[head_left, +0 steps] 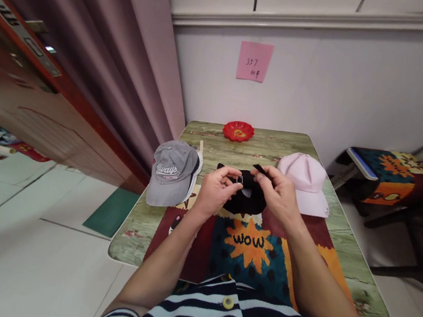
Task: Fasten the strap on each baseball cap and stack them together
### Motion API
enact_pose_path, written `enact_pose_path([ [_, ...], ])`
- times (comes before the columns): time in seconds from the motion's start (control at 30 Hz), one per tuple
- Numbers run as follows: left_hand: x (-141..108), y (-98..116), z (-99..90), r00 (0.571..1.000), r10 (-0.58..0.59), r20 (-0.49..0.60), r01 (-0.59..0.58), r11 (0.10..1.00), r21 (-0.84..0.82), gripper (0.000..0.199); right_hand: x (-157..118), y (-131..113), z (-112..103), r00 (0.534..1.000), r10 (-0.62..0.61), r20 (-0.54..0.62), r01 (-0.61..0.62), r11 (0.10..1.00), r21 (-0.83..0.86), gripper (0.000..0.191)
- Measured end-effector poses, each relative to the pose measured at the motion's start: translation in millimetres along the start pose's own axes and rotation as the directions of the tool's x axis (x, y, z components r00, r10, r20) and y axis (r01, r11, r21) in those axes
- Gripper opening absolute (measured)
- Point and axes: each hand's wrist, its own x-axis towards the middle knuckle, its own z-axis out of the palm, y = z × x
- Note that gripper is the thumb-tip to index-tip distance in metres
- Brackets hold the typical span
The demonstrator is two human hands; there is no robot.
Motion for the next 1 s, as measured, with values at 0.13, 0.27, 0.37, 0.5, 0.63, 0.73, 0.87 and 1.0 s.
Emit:
enact_pose_path([
  [0.13,1,-3,2.3,0.999,-0.028,-0.023,0.026,0.997,-0.075,0.031,-2,8,4,0.997,0.064,0.036,-0.066,0.997,0.049,0.056],
  [0.27,3,-6,1.9,0.997,-0.061,-0.038,0.054,0.983,-0.175,0.035,-4,9,2,0.995,0.073,0.063,-0.074,0.997,0.017,0.047],
  [0.37,4,-9,1.2,0.997,-0.064,-0.036,0.056,0.980,-0.193,0.036,-4,7,1,0.988,0.079,0.134,-0.088,0.994,0.066,0.041],
  [0.5,5,-13,-0.1,0.997,-0.076,0.008,0.076,0.971,-0.225,0.038,1,13,8,0.979,0.145,0.144,-0.168,0.972,0.166,0.040],
  [0.63,6,-21,-1.5,0.997,-0.068,0.041,0.076,0.966,-0.248,0.039,5,23,22,0.961,0.255,0.106,-0.276,0.918,0.284,0.045],
  [0.73,7,-27,-2.4,0.997,-0.057,0.049,0.068,0.963,-0.262,0.041,3,26,30,0.943,0.303,0.138,-0.333,0.871,0.361,0.047],
  [0.87,8,-31,-2.9,0.998,-0.045,0.044,0.055,0.962,-0.269,0.042,0,26,36,0.921,0.348,0.175,-0.390,0.809,0.439,0.047],
  [1.0,7,-31,-2.0,0.998,-0.050,0.037,0.059,0.955,-0.292,0.041,-1,28,38,0.905,0.374,0.204,-0.425,0.765,0.484,0.046],
])
